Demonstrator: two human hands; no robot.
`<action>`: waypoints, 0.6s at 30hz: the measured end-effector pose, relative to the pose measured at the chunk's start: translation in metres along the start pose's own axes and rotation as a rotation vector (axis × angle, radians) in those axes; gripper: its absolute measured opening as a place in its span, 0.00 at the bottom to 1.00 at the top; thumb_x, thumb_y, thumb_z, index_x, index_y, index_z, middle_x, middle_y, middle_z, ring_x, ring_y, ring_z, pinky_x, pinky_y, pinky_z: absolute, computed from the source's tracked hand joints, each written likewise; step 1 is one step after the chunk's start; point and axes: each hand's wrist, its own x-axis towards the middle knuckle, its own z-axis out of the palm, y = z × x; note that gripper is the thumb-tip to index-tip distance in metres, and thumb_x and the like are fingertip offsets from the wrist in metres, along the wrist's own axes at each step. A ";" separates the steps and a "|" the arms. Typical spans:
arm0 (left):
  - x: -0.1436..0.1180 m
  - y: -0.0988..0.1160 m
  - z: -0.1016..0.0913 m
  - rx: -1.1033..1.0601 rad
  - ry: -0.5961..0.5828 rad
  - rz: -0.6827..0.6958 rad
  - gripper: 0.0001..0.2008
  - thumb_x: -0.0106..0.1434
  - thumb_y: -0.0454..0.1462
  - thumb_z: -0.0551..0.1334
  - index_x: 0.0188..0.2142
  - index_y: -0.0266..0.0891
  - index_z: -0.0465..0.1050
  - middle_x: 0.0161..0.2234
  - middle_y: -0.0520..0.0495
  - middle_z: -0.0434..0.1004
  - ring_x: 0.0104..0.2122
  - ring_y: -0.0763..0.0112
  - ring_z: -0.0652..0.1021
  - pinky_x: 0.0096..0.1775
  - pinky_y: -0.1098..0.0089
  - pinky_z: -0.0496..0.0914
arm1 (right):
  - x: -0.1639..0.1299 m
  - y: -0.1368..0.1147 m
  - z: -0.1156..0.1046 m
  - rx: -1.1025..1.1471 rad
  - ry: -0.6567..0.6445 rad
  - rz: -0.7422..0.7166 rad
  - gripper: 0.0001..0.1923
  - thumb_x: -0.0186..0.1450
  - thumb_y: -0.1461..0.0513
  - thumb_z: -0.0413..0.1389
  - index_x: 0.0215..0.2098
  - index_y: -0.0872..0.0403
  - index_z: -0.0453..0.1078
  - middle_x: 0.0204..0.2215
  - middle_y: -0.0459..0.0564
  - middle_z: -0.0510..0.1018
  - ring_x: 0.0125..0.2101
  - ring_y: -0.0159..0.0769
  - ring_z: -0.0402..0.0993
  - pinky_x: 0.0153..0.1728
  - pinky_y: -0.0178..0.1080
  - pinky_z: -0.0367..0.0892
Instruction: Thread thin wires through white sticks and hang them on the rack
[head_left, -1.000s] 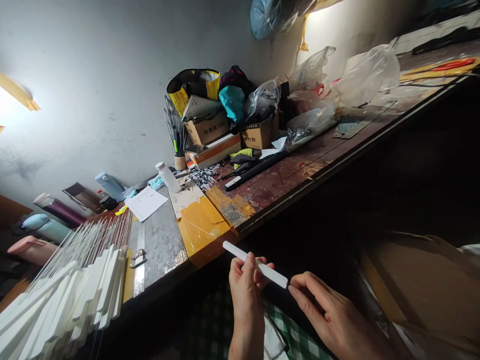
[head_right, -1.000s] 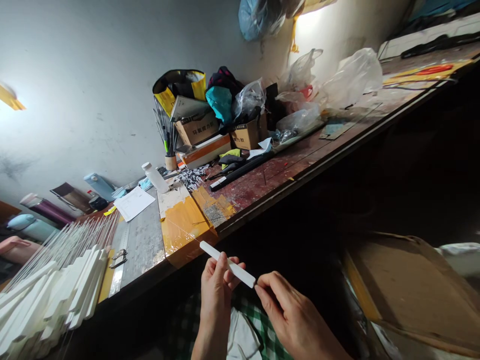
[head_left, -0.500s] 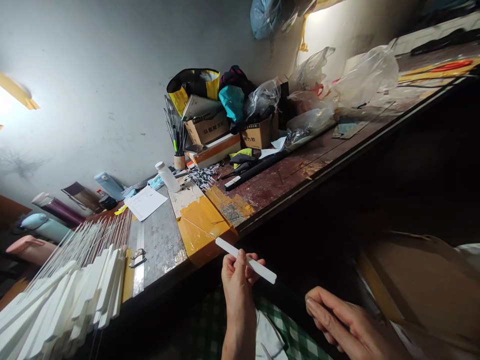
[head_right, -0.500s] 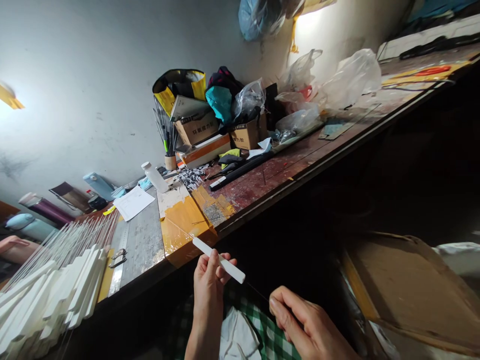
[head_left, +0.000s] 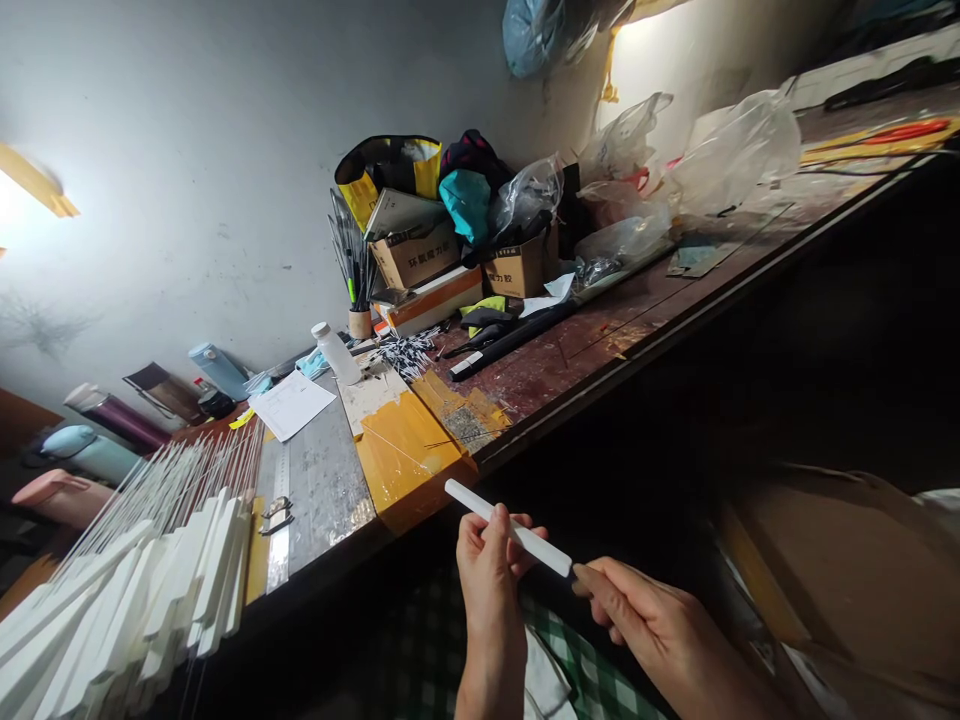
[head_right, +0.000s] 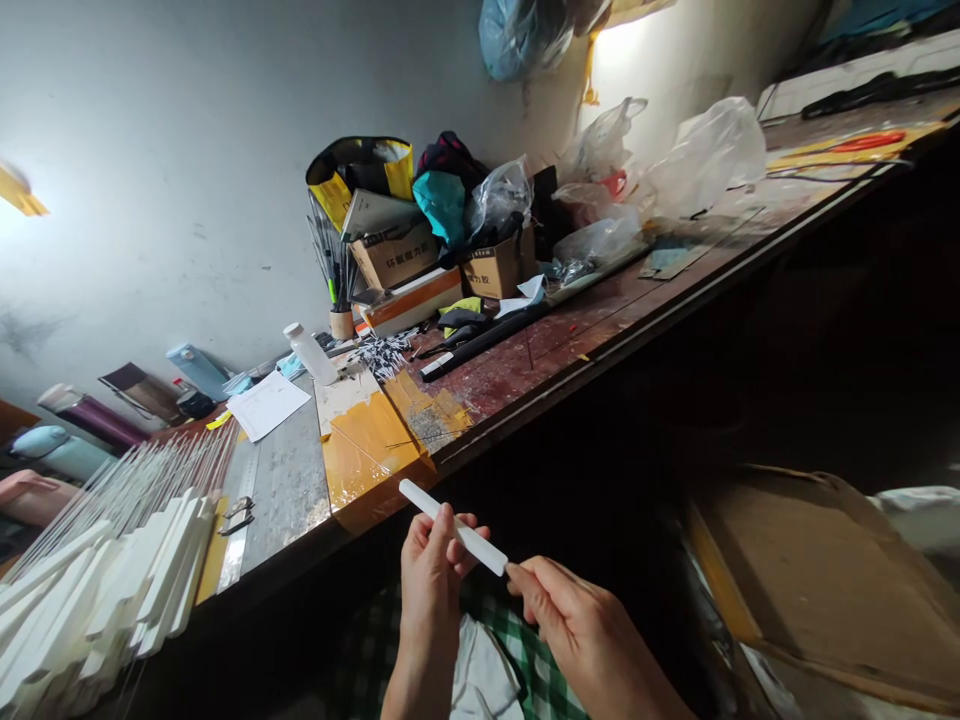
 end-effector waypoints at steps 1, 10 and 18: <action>0.001 0.001 0.000 -0.002 0.004 -0.003 0.16 0.62 0.44 0.65 0.33 0.35 0.64 0.29 0.46 0.79 0.27 0.70 0.80 0.29 0.73 0.71 | 0.000 0.002 0.001 0.010 0.007 -0.005 0.14 0.69 0.57 0.45 0.29 0.49 0.67 0.23 0.44 0.76 0.23 0.32 0.74 0.27 0.31 0.69; 0.000 0.002 -0.003 -0.002 0.013 -0.016 0.16 0.61 0.44 0.66 0.34 0.35 0.64 0.29 0.46 0.79 0.27 0.70 0.80 0.32 0.71 0.73 | 0.004 0.012 0.004 0.035 -0.189 0.098 0.20 0.70 0.52 0.38 0.27 0.50 0.64 0.20 0.45 0.71 0.20 0.33 0.69 0.23 0.33 0.66; -0.008 0.006 -0.014 0.068 0.000 0.036 0.14 0.65 0.45 0.62 0.36 0.35 0.66 0.36 0.43 0.78 0.33 0.64 0.81 0.32 0.69 0.72 | -0.006 0.010 -0.001 0.134 -0.351 0.231 0.19 0.67 0.49 0.44 0.25 0.50 0.63 0.19 0.42 0.63 0.20 0.31 0.60 0.22 0.31 0.61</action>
